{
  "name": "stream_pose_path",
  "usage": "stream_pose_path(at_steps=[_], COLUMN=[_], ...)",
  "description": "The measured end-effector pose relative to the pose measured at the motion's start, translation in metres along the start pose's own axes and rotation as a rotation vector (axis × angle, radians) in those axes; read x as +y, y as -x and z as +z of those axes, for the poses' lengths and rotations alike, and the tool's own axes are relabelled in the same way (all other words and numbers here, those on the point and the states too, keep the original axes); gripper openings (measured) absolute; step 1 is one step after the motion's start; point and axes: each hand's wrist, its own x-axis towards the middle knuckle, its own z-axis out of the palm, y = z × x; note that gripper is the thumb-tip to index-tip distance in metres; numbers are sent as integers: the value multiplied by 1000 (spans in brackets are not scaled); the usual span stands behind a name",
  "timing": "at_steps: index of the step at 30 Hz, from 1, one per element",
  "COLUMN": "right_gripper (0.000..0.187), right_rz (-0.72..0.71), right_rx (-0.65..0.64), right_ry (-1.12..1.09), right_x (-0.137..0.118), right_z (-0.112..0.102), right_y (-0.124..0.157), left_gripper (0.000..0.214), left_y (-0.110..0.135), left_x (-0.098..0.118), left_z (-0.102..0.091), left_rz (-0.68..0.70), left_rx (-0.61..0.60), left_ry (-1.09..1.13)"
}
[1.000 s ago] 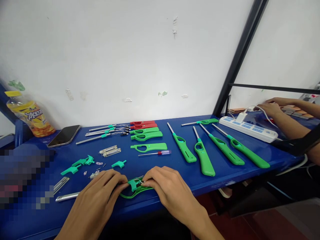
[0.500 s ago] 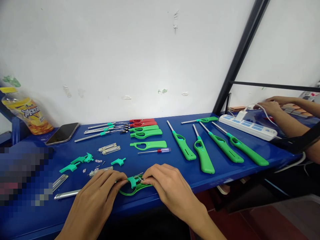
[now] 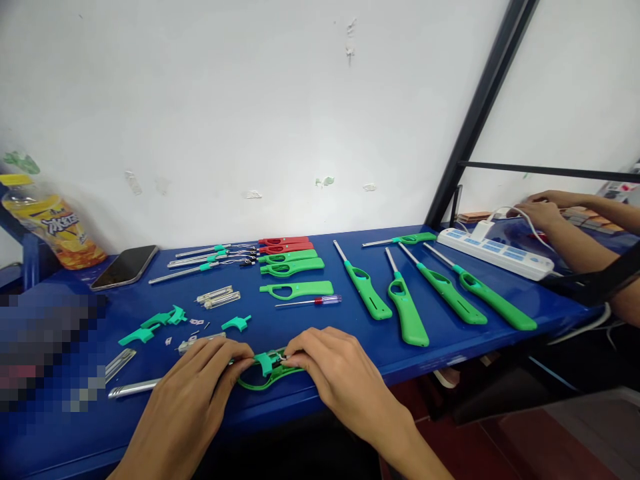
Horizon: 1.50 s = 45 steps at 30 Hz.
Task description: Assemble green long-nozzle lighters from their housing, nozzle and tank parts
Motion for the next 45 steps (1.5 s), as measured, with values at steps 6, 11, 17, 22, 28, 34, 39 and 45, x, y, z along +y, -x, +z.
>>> stream_pose_path(at_steps=[6, 11, 17, 22, 28, 34, 39, 45], right_gripper=[19, 23, 20, 23, 23, 21, 24, 21], right_rz=[-22, -27, -24, -45, -92, -74, -64, -80], right_rx=[6, 20, 25, 36, 43, 38, 38, 47], right_ry=[23, 40, 45, 55, 62, 58, 57, 55], right_x=[0, 0, -2, -1, -1, -1, 0, 0], right_z=[0, 0, 0, 1, 1, 1, 1, 2], right_y=[1, 0, 0, 0, 1, 2, 1, 1], left_gripper=[28, 28, 29, 29, 28, 27, 26, 25], left_y=[1, 1, 0, -1, -2, -1, 0, -1], left_x=[-5, -6, -5, -5, -5, -3, -2, -4], left_z=[2, 2, 2, 2, 4, 4, 4, 2], left_rz=[-25, -60, -45, -38, -31, -27, -14, -40], left_rx=[-60, -90, -108, -110, -92, -94, -89, -79], left_ry=[28, 56, 66, 62, 47, 42, 54, 121])
